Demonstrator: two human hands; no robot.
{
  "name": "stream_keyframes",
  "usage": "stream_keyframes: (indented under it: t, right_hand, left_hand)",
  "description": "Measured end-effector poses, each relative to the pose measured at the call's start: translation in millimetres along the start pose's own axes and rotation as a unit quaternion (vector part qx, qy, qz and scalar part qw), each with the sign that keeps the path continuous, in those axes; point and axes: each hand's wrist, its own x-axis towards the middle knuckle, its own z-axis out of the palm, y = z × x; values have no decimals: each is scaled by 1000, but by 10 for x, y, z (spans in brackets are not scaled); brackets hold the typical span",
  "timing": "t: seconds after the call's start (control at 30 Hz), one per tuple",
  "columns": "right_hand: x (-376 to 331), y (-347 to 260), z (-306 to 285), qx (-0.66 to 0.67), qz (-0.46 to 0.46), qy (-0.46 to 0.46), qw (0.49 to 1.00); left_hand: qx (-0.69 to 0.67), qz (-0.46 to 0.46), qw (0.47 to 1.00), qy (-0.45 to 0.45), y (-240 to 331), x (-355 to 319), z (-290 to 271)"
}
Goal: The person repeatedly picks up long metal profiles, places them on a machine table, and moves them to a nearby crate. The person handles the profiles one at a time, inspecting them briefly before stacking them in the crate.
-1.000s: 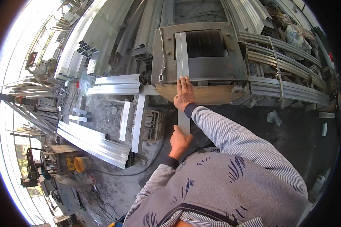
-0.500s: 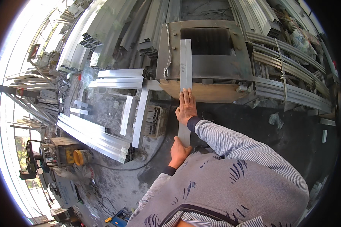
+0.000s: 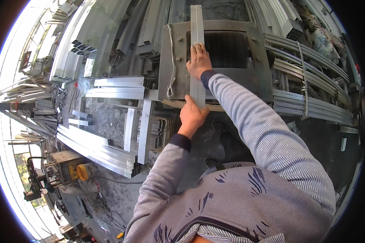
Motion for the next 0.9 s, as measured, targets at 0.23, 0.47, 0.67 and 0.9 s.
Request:
stream_keyframes:
  t: [0.23, 0.47, 0.67, 0.9]
  right_hand:
    - [644, 275, 138, -59, 20, -20, 998]
    - [36, 78, 63, -46, -26, -8, 999]
    - [-490, -62, -107, -42, -28, -32, 998]
    - [-1188, -300, -151, -41, -15, -75, 996]
  left_hand:
    - [10, -24, 1000, -10, 283, 620, -91]
    - [-27, -23, 999, 10, -77, 182, 271]
    - [-39, -45, 998, -10, -244, -301, 459]
    - [-43, -64, 997, -22, -575, -908, 645]
